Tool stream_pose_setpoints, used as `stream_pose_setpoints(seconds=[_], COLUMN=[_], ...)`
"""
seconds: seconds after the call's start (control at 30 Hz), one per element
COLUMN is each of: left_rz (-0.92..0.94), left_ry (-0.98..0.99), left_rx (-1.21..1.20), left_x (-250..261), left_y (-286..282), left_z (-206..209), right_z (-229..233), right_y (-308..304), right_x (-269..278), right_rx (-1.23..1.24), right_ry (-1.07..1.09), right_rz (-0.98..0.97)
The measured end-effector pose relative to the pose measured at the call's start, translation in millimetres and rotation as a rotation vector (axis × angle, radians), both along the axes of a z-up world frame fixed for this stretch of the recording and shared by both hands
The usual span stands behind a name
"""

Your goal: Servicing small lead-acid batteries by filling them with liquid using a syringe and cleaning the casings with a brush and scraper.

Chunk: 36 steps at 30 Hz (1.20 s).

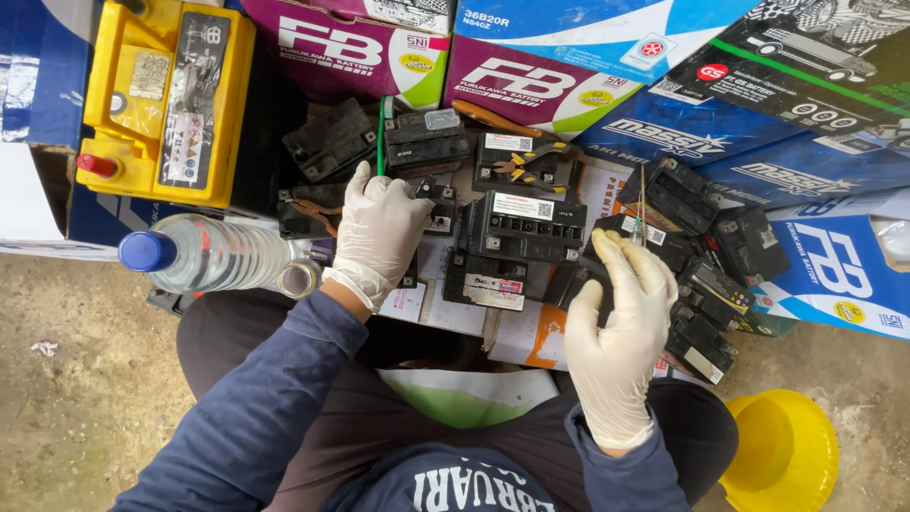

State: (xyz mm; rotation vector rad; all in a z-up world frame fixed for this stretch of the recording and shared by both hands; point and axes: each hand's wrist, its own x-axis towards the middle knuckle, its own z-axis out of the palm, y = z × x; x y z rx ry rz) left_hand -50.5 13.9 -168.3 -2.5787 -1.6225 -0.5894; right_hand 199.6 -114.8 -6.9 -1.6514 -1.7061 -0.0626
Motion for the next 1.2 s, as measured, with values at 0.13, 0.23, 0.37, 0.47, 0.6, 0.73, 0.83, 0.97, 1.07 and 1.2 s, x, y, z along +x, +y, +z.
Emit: stream_pose_setpoints(seconds=[0.13, 0.23, 0.37, 0.47, 0.6, 0.73, 0.83, 0.97, 1.07, 1.2], left_rz=[-0.004, -0.077, -0.098, -0.129, -0.173, -0.216, -0.24, -0.153, -0.076, 0.016], left_ry=[0.07, 0.061, 0.083, 0.08, 0.096, 0.095, 0.086, 0.047, -0.033, -0.147], left_rx=[0.05, 0.252, 0.247, 0.216, 0.247, 0.24, 0.216, 0.177, 0.231, 0.198], left_x=[4.2, 7.6, 7.3, 5.5, 4.4, 0.6, -1.1, -5.9, -11.6, -14.3], left_y=[5.3, 8.9, 13.2, 14.6, 14.1, 12.5, 10.5, 3.2, -8.2, -26.6], left_z=[9.3, 36.5, 39.2, 37.9, 38.7, 42.8, 56.0, 90.3, 116.5, 137.6], right_z=[6.1, 17.2, 12.6, 6.4, -0.9, -4.0, -4.0, -4.1, -5.4, -7.9], right_y=[-14.8, -23.9, -36.7, -45.1, -52.0, -50.4, -47.7, -45.7, -44.7, -42.2], right_x=[-1.2, -6.9, -2.9, 0.0, 2.2, 2.2, 1.7, 1.6, 1.6, 2.0], right_rx=[-0.023, -0.063, -0.079, -0.088, -0.095, -0.091, -0.091, -0.095, -0.103, -0.097], right_ry=[0.03, 0.034, 0.057, 0.064, 0.057, 0.08, 0.068, 0.106, 0.127, 0.139], right_rz=[-0.035, -0.047, -0.048, -0.063, -0.075, -0.067, -0.073, -0.059, -0.065, -0.066])
